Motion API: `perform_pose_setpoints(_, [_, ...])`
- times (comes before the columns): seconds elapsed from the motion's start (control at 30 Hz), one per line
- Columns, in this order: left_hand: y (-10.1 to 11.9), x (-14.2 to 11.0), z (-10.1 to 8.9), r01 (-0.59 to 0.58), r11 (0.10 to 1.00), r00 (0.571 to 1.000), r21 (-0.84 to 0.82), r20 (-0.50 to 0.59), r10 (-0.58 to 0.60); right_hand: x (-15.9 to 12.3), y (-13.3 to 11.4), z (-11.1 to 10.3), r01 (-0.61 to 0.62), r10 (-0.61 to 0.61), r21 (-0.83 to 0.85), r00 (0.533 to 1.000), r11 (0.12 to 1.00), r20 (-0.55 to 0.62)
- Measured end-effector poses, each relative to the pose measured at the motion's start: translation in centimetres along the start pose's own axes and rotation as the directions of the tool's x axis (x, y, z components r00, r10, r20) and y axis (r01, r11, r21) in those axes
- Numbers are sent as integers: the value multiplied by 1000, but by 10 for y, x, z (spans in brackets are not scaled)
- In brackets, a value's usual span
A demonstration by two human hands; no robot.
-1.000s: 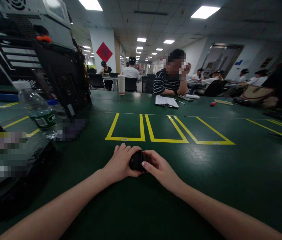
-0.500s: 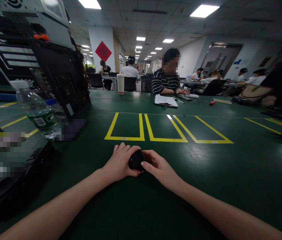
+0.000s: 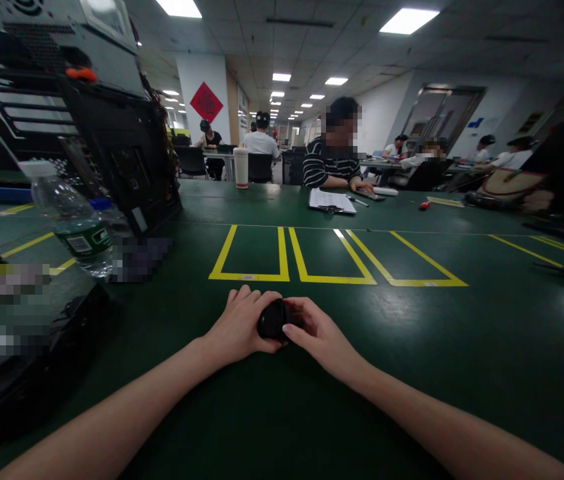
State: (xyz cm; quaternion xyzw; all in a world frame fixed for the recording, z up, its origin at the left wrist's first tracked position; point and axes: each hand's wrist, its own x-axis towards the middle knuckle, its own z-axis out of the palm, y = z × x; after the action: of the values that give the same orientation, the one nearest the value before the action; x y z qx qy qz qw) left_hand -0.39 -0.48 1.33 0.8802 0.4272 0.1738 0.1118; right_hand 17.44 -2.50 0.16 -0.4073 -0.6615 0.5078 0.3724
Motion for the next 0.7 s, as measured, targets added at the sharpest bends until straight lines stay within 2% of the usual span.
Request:
perform_pose_setpoints(0.13, [2, -1, -3, 9, 1000, 1000, -3, 10, -8, -1, -3, 0, -8, 8, -25, 1000, 1000, 29])
perform_pose_setpoints(0.23, [0, -1, -1, 9, 1000, 1000, -6, 8, -9, -2, -3, 1, 27, -27, 17, 999, 1000, 17])
perform_pose_setpoints(0.4, [-3, 0, 4, 13, 1000, 999, 9, -35, -13, -1, -1, 1, 10, -11, 77, 1000, 997, 18])
perform_pose_setpoints(0.6, [2, -1, -3, 12, 999, 1000, -31, 18, -11, -2, -3, 0, -34, 34, 14, 999, 999, 12])
perform_pose_setpoints(0.7, [1, 0, -1, 13, 1000, 1000, -26, 7, -13, -2, -4, 0, -5, 5, 20, 999, 1000, 32])
